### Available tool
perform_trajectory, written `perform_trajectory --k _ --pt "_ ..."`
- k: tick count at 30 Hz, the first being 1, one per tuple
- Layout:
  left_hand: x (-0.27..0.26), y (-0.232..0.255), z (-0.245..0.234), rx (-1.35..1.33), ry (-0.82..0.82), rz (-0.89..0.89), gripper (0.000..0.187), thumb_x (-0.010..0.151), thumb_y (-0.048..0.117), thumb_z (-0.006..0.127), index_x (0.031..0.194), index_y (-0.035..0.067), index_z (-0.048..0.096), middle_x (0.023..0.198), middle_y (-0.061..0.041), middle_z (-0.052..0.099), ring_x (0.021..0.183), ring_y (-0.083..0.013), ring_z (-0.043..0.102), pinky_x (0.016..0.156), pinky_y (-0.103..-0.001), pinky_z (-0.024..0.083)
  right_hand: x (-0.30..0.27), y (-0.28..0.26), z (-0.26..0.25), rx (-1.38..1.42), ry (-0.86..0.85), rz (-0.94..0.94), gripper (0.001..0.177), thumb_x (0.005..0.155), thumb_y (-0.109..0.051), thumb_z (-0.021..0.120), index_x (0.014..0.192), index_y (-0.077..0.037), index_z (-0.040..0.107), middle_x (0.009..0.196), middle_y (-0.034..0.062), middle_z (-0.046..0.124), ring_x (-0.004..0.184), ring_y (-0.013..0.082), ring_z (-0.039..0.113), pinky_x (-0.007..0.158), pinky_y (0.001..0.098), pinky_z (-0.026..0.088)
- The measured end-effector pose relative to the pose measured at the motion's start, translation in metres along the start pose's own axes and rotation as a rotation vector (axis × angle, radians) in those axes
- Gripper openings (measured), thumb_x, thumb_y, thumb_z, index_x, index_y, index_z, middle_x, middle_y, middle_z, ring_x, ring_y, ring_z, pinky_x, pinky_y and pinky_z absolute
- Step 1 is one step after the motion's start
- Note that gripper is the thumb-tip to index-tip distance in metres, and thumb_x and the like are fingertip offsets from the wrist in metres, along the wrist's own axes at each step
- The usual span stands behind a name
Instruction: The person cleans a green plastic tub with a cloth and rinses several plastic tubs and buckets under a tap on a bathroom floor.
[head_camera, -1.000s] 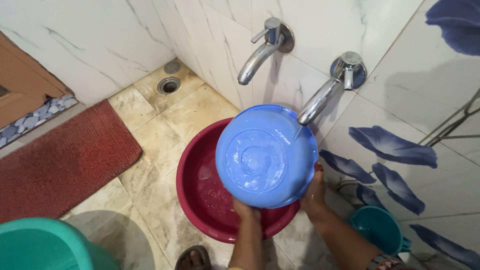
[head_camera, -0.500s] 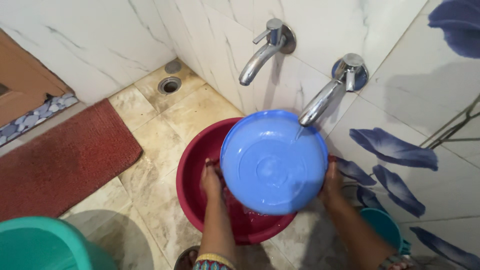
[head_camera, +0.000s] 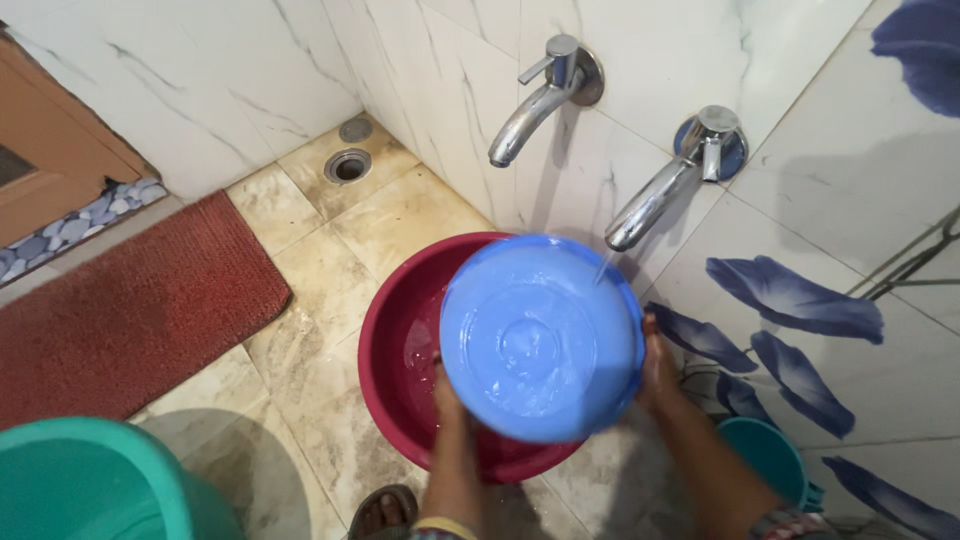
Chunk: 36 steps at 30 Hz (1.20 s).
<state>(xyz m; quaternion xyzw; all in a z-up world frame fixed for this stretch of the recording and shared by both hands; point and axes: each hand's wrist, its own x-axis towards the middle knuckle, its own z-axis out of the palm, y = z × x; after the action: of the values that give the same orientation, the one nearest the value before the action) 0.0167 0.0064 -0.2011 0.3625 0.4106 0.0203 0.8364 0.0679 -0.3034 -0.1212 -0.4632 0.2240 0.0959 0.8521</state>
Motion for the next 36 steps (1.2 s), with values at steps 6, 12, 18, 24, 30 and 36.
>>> perform_trajectory --k 6,12,18,24,30,36 --pt "-0.004 0.075 0.011 0.705 -0.03 0.094 0.084 0.093 0.073 0.044 0.123 -0.001 0.073 0.108 -0.019 0.075 0.094 -0.0296 0.07 0.084 -0.043 0.055 0.01 -0.049 -0.006 -0.534 -0.121 0.137 0.056 0.093 -0.055 0.059 0.125 -0.01 0.065 0.103 0.0066 0.07 0.085 0.0182 0.065 0.073 0.0353 0.054" --pt "-0.024 0.093 0.015 0.661 -0.096 0.334 0.079 0.095 0.07 0.046 0.129 0.002 0.066 0.116 -0.018 0.071 0.101 -0.0279 0.067 0.088 -0.039 0.053 -0.013 -0.098 0.039 -0.364 -0.48 0.213 0.058 0.083 -0.048 0.072 0.119 -0.003 0.066 0.104 0.0079 0.072 0.087 0.0158 0.07 0.076 0.0336 0.06" --pt "-0.05 0.113 0.018 0.486 0.021 0.125 0.083 0.089 0.071 0.046 0.144 0.01 0.055 0.139 -0.013 0.062 0.11 -0.029 0.063 0.082 -0.05 0.052 -0.075 -0.124 0.143 -1.386 -0.693 -0.261 0.026 0.081 -0.025 0.074 0.102 -0.01 0.073 0.09 0.0077 0.075 0.082 0.0196 0.072 0.074 0.0366 0.057" --pt "-0.11 0.136 0.03 0.62 -0.186 -0.121 0.097 0.078 0.081 0.049 0.16 0.033 0.026 0.154 -0.013 0.044 0.111 -0.0409 0.063 0.078 -0.056 0.05 -0.142 -0.054 0.166 -1.597 -0.621 -0.903 0.018 0.084 -0.01 0.068 0.102 -0.012 0.072 0.089 0.0137 0.072 0.083 0.0348 0.069 0.073 0.0477 0.055" --pt "-0.136 0.094 0.044 0.598 -0.314 -0.053 0.089 0.081 0.064 0.064 0.155 0.024 0.034 0.133 -0.012 0.056 0.099 -0.0327 0.064 0.065 -0.044 0.057 -0.155 0.003 0.149 -1.438 -0.527 -1.066 0.031 0.077 -0.002 0.065 0.107 -0.007 0.07 0.085 0.0157 0.072 0.081 0.038 0.068 0.071 0.0509 0.054" --pt "-0.136 0.095 0.02 0.422 -0.265 0.097 0.07 0.082 0.014 0.06 0.149 0.011 0.04 0.105 -0.02 0.063 0.076 -0.0292 0.063 0.048 -0.038 0.051 -0.117 0.021 0.096 -1.517 -0.705 -0.991 0.038 0.081 -0.004 0.063 0.118 -0.012 0.068 0.107 0.0114 0.072 0.101 0.0305 0.067 0.089 0.0508 0.046"
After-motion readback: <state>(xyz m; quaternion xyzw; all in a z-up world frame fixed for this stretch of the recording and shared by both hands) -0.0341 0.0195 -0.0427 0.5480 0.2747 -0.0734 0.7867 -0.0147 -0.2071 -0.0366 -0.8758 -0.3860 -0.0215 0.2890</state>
